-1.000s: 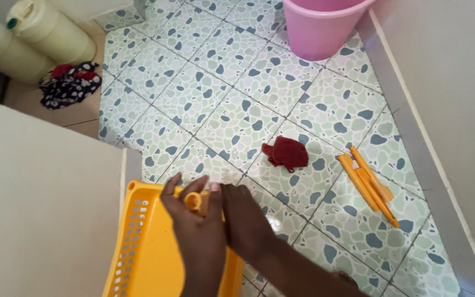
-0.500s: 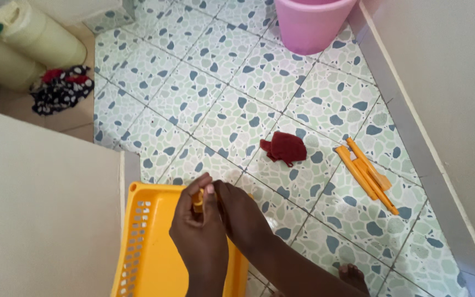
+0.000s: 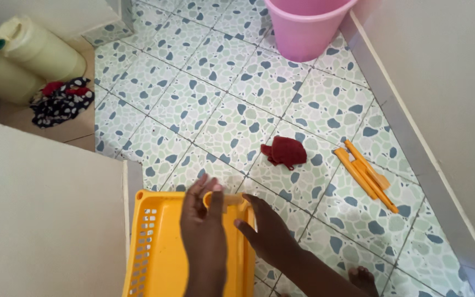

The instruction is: The person assembles a yellow plastic three-tier shelf by inserting four vertical poles into the corner sockets of the baskets. They then stack the baskets onto the poles to form the final unit.

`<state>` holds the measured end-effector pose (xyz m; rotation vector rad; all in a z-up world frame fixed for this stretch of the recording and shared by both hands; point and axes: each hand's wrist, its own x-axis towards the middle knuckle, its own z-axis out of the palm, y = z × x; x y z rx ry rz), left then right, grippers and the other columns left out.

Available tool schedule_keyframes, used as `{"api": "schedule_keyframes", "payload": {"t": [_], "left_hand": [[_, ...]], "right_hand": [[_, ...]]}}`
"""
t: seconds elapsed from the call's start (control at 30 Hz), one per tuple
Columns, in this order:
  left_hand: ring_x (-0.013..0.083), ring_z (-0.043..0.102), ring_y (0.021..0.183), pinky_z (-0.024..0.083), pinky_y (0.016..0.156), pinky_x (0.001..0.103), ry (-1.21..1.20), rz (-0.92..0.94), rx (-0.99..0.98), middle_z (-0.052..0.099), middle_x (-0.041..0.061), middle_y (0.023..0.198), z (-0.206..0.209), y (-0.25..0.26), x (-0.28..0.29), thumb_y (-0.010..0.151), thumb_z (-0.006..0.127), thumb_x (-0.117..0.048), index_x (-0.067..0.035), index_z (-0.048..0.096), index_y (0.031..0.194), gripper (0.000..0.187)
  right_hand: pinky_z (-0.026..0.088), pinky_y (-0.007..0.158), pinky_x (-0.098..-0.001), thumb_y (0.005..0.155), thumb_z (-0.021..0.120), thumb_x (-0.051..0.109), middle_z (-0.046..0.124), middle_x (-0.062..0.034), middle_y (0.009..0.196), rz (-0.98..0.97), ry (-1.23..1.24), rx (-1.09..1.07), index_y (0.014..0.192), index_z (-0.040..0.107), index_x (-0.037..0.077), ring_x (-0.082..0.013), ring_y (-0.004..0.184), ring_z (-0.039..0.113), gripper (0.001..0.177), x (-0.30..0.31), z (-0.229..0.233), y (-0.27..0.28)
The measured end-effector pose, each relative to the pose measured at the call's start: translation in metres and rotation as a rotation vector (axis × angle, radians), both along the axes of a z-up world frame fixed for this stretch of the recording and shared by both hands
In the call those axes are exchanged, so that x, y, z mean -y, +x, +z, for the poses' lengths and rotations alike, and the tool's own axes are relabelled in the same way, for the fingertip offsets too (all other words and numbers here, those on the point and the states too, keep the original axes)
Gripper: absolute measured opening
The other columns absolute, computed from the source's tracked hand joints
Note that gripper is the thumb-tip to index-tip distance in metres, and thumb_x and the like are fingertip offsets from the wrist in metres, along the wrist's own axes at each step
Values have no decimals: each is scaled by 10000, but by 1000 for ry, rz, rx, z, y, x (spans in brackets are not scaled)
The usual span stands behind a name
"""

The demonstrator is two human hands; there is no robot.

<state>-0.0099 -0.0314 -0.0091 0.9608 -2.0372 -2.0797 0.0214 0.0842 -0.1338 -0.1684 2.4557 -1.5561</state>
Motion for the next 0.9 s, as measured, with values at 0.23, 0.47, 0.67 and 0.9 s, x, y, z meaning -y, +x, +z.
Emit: {"api": "schedule_keyframes", "payload": {"t": [0.23, 0.47, 0.67, 0.9], "left_hand": [[144, 653, 1196, 480, 1021, 305, -450, -205, -33, 713, 72, 1306, 38, -24, 38, 1006, 591, -257, -78, 636, 1354, 394], [214, 626, 1252, 486, 1024, 354, -503, -350, -150, 664, 85, 1355, 62, -48, -14, 981, 592, -190, -101, 658, 1285, 324], [321, 615, 1247, 467, 1048, 419, -627, -535, -307, 650, 166, 1315, -3, -66, -90, 944, 638, -114, -57, 650, 1228, 290], [364, 626, 1137, 480, 978, 446, -569, -634, -262, 660, 173, 1175, -121, -60, -171, 869, 705, -133, -34, 621, 1196, 352]], "right_hand": [[514, 1025, -388, 900, 658, 324, 593, -92, 1426, -146, 75, 379, 1458, 499, 149, -285, 1219, 657, 606, -46, -31, 27], [553, 981, -386, 904, 660, 305, 665, -93, 1343, -279, 88, 407, 1324, 596, 131, -281, 1193, 691, 459, -101, -63, 16], [568, 941, -383, 910, 656, 298, 699, -96, 1274, -296, 115, 344, 1265, 643, 119, -280, 1116, 719, 398, -153, -88, -24], [572, 904, -373, 916, 641, 287, 701, -92, 1244, -264, 183, 331, 1218, 669, 114, -268, 1069, 732, 350, -220, -106, -62]]}}
